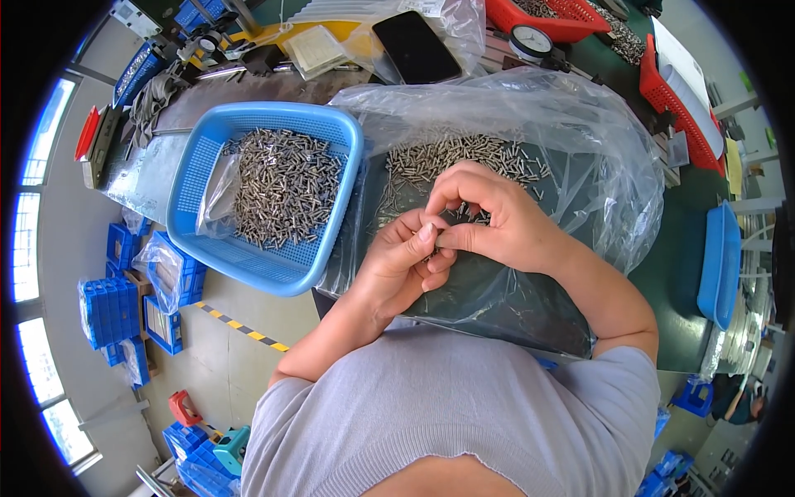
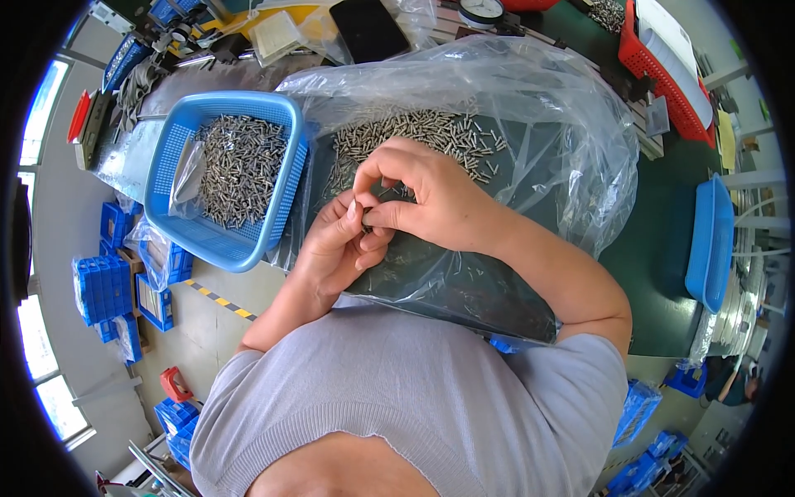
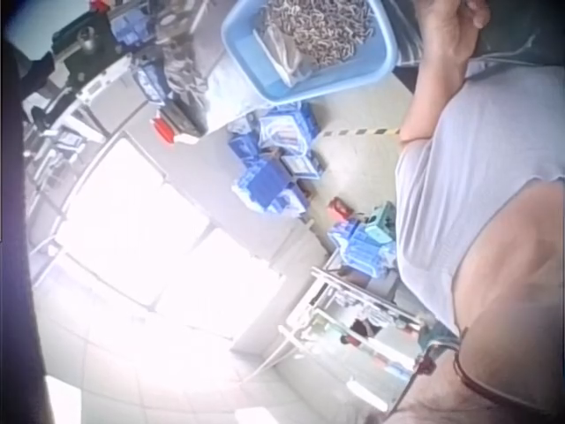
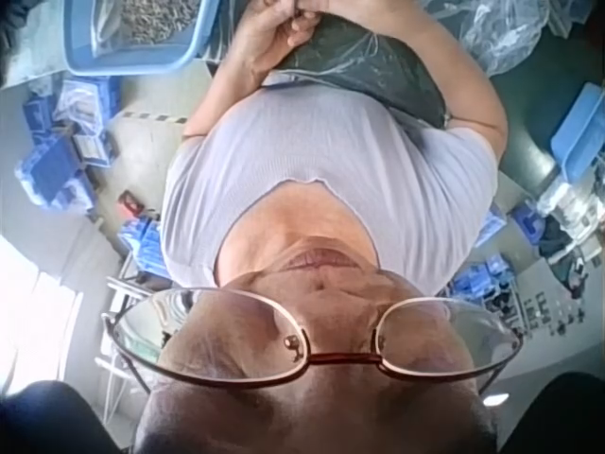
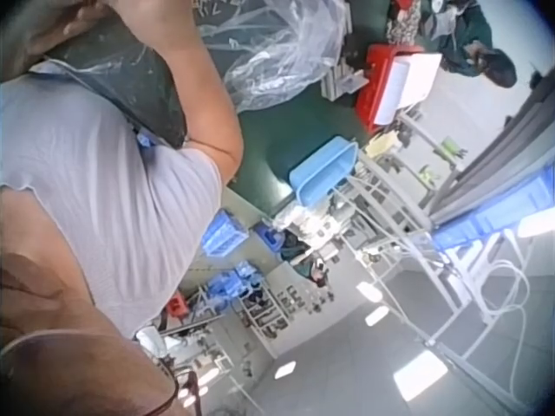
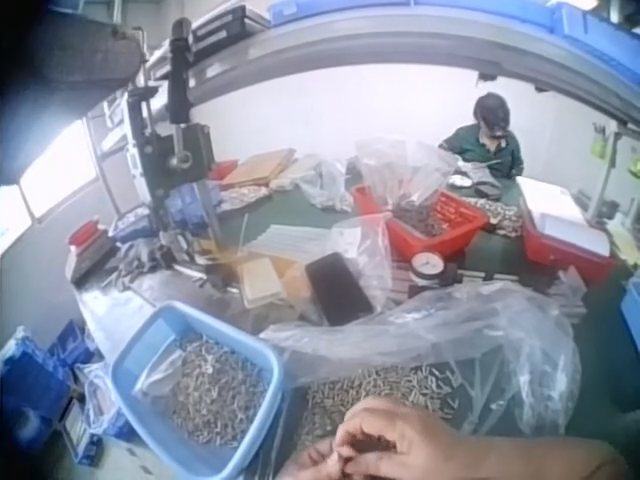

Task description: Manually inserting small metal pins into a circular metal housing component at a workbench.

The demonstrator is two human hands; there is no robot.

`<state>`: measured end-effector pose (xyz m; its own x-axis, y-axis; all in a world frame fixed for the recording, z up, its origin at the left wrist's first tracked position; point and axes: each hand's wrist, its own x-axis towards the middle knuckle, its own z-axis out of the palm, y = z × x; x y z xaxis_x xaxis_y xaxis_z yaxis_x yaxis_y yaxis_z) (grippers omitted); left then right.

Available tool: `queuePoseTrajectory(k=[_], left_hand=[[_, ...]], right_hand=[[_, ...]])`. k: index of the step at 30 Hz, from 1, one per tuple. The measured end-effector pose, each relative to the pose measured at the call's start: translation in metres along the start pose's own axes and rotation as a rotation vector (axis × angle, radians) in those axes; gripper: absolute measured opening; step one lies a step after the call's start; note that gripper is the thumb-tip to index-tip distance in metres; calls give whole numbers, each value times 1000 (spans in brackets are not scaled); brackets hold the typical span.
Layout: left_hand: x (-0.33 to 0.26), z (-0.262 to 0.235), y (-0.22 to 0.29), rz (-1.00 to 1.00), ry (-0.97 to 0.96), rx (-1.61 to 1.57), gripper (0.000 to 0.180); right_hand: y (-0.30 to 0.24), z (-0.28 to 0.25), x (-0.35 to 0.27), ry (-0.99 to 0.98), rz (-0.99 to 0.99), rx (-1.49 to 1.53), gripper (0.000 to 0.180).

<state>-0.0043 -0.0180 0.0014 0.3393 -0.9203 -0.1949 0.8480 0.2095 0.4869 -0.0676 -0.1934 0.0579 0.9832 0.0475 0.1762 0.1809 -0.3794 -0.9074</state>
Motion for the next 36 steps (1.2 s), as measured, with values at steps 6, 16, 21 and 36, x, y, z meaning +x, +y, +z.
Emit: queuePoseTrajectory(k=[6, 16, 21, 36], left_hand=[[2, 1, 0, -17, 13, 3, 28], [2, 3, -4, 86, 46, -54, 27], [2, 6, -3, 93, 24, -49, 23], [2, 5, 0, 58, 14, -51, 19]], right_hand=[[14, -1, -2, 2, -135, -52, 19], [11, -8, -1, 36, -236, -176, 12], [26, -21, 4, 217, -78, -298, 10], [34, -13, 3, 57, -44, -737, 14]])
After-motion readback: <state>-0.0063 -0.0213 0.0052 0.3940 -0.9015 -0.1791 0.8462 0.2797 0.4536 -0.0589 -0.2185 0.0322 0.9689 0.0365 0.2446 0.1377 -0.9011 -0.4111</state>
